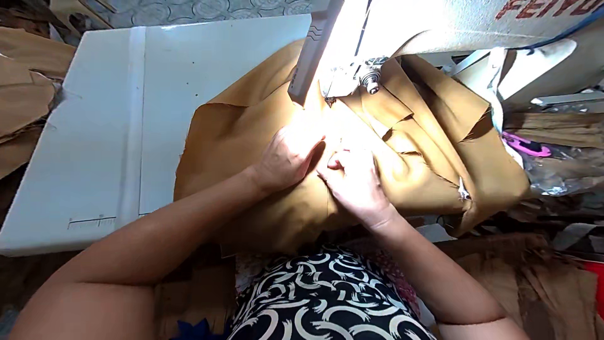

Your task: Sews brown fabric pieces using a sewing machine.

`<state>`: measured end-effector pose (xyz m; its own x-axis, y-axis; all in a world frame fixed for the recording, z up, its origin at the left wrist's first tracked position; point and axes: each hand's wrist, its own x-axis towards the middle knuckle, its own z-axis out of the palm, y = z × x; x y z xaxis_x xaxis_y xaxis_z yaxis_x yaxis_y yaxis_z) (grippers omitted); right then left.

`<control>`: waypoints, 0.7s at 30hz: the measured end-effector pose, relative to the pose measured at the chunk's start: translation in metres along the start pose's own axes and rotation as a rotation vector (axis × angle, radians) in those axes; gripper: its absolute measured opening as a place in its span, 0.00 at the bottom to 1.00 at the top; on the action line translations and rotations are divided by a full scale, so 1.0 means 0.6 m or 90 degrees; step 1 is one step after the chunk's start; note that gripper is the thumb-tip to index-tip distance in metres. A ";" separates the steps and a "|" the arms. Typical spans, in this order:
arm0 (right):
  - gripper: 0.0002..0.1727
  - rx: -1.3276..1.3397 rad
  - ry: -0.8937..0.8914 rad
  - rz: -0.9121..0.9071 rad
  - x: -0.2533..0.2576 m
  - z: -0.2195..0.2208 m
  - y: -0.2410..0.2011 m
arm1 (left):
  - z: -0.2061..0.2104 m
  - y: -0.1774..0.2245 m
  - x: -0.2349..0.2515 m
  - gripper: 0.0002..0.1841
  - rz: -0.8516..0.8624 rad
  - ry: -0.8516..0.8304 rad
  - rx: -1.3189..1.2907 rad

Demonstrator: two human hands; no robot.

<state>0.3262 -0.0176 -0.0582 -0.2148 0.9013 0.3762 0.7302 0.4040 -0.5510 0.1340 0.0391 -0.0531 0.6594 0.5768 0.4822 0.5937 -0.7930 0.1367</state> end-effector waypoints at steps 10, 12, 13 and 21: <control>0.15 -0.028 -0.037 0.027 0.060 -0.014 0.033 | 0.002 -0.023 0.007 0.19 0.249 -0.051 -0.051; 0.15 0.051 0.000 0.128 0.068 -0.029 0.021 | -0.005 -0.022 0.043 0.21 0.330 -0.161 -0.070; 0.14 0.074 0.019 0.154 0.064 -0.036 0.014 | -0.011 -0.020 0.060 0.20 0.343 -0.204 -0.075; 0.17 0.058 0.028 -0.016 -0.022 -0.009 0.002 | -0.041 -0.036 0.067 0.10 0.187 -0.168 0.106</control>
<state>0.3333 -0.0302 -0.0597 -0.2015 0.8840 0.4218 0.6625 0.4402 -0.6061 0.1363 0.0745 -0.0155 0.8939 0.3789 0.2394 0.4154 -0.9011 -0.1247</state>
